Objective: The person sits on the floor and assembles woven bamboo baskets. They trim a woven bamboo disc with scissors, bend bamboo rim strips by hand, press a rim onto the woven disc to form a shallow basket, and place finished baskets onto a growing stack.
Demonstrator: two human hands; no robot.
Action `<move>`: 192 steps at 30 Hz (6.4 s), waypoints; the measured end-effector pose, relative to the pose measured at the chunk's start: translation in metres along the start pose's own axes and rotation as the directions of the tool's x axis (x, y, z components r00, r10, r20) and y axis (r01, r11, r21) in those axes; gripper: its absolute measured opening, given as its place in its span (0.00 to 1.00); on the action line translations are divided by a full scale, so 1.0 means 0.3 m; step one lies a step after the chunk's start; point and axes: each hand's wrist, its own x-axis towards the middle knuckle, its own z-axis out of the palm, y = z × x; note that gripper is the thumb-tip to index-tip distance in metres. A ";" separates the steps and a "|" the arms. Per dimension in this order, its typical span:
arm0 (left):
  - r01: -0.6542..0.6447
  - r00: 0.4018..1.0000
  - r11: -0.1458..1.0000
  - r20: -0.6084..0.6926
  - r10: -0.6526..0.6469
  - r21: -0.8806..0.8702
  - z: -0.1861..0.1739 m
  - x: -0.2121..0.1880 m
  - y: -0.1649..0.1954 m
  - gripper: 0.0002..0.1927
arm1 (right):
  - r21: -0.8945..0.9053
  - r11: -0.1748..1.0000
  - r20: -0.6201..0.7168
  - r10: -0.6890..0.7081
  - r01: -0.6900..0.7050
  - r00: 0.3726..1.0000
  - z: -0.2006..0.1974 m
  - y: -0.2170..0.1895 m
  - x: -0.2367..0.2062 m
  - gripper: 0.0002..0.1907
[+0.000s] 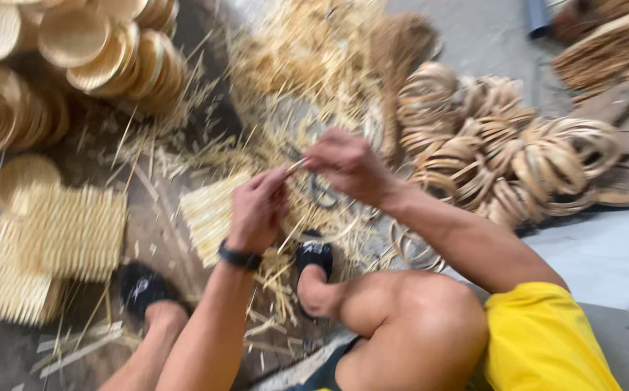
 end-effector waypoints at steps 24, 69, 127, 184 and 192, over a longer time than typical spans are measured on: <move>-0.504 0.863 0.735 -0.234 0.447 -0.454 -0.251 -0.047 0.197 0.21 | 0.725 0.171 0.461 0.599 -0.667 0.655 0.262 -0.057 0.278 0.12; 0.431 0.653 0.637 -0.708 0.268 0.639 -0.929 0.222 -0.294 0.06 | 0.117 0.495 0.223 0.832 -0.861 0.508 1.044 0.264 -0.113 0.05; 0.002 0.888 0.727 -0.335 0.315 0.687 -0.865 0.427 -0.291 0.08 | 0.093 0.250 0.354 0.897 -0.964 0.267 1.054 0.084 -0.184 0.16; 0.078 0.683 0.191 -0.192 0.705 0.979 -0.519 0.292 -0.484 0.40 | -0.485 0.807 0.511 0.575 -0.338 0.639 0.820 0.605 -0.391 0.32; -0.018 0.793 0.136 -0.069 0.606 0.990 -0.602 0.290 -0.493 0.33 | -0.568 0.821 0.415 0.344 -0.056 0.842 0.829 0.721 -0.456 0.24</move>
